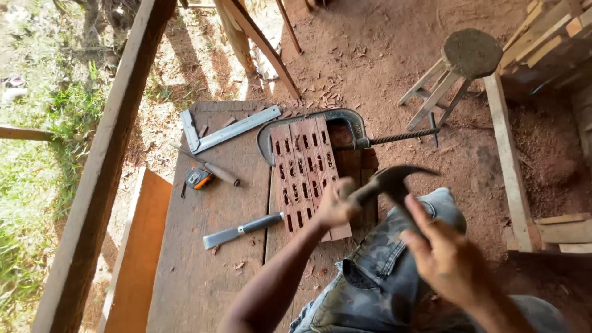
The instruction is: Use a hammer and chisel to carve repetitive patterns into a wooden block secured by a C-clamp.
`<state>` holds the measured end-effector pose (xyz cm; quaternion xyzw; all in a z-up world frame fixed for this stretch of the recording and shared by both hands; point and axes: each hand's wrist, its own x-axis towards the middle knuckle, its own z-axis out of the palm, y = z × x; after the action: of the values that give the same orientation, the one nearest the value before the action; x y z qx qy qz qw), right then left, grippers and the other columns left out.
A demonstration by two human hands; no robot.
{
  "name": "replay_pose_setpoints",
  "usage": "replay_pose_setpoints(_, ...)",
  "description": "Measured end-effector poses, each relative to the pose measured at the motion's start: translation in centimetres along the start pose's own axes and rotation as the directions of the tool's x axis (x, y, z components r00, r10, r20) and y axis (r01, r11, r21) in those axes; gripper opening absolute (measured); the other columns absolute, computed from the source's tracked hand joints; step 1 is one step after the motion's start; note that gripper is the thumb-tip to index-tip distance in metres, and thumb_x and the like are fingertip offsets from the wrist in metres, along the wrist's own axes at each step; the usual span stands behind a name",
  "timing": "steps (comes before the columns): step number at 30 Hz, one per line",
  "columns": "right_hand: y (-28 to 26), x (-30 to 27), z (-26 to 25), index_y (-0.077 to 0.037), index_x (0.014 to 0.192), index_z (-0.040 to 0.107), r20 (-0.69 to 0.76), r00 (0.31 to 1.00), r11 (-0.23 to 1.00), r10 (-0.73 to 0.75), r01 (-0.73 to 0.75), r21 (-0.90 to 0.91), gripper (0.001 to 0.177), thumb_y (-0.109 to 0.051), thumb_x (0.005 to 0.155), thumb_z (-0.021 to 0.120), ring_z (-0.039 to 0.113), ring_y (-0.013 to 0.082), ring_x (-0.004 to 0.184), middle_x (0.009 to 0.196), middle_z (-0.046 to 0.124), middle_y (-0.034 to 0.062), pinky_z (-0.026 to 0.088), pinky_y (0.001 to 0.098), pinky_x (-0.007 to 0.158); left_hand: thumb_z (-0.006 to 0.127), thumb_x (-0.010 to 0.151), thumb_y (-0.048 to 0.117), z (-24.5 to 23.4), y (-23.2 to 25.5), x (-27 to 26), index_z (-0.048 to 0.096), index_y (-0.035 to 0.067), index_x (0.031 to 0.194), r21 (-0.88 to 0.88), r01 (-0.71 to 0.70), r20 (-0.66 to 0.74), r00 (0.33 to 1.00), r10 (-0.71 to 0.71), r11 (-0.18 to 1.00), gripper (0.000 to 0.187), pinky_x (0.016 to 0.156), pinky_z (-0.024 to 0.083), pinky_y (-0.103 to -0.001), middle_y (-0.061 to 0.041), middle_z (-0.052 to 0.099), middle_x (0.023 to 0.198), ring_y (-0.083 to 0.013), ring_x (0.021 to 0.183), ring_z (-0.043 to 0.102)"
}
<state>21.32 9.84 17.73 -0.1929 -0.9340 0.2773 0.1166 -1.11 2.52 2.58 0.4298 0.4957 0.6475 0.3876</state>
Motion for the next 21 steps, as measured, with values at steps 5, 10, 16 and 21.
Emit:
replay_pose_setpoints(5,3.6,1.9,-1.2,0.012,0.152,0.040,-0.133,0.989,0.990,0.067,-0.082,-0.114,0.067,-0.008,0.093,0.062,0.053,0.0187,0.030,0.072,0.071,0.0234,0.037,0.0293,0.021,0.067,0.098,0.017,-2.0,-0.3,5.8,0.062,0.006,0.094,-0.340,0.514,-0.451,0.645,-0.617,0.787,0.013,0.039,0.038,-0.025,-0.001,0.057,0.066,-0.0084,0.045,0.045)
replay_pose_setpoints(10,4.5,0.4,-0.6,0.006,0.152,0.044,-0.155,0.974,0.983,0.167,-0.177,-0.052,0.066,-0.010,0.091,0.064,0.069,0.0294,0.051,0.091,0.074,0.0266,0.050,0.0388,0.037,0.066,0.097,0.017,1.8,-1.5,1.7,0.046,0.013,0.096,0.206,0.261,-0.505,0.854,-0.126,0.943,0.020,0.037,0.034,-0.022,-0.001,0.050,0.067,-0.0080,0.046,0.039)
replay_pose_setpoints(16,4.6,-0.1,-0.2,0.003,0.157,0.041,-0.226,0.930,0.952,0.289,-0.303,-0.032,0.071,-0.016,0.092,0.062,0.070,0.0391,0.058,0.128,0.065,0.0322,0.051,0.0449,0.046,0.061,0.095,0.011,5.6,2.1,-8.4,0.043,0.018,0.067,0.620,-0.408,0.044,0.871,0.489,0.670,0.034,0.048,0.034,-0.027,0.005,0.045,0.059,-0.0115,0.049,0.041)
replay_pose_setpoints(21,5.2,-0.5,0.0,-0.001,0.162,0.041,-0.214,0.904,0.921,0.370,-0.387,-0.042,0.072,-0.022,0.096,0.060,0.050,0.0285,0.034,0.062,0.068,0.0242,0.035,0.0408,0.035,0.066,0.094,0.009,3.8,1.2,-5.2,0.047,0.013,0.078,0.648,-0.299,-0.222,0.806,0.549,0.700,0.025,0.035,0.034,-0.024,0.005,0.042,0.058,-0.0082,0.045,0.038)
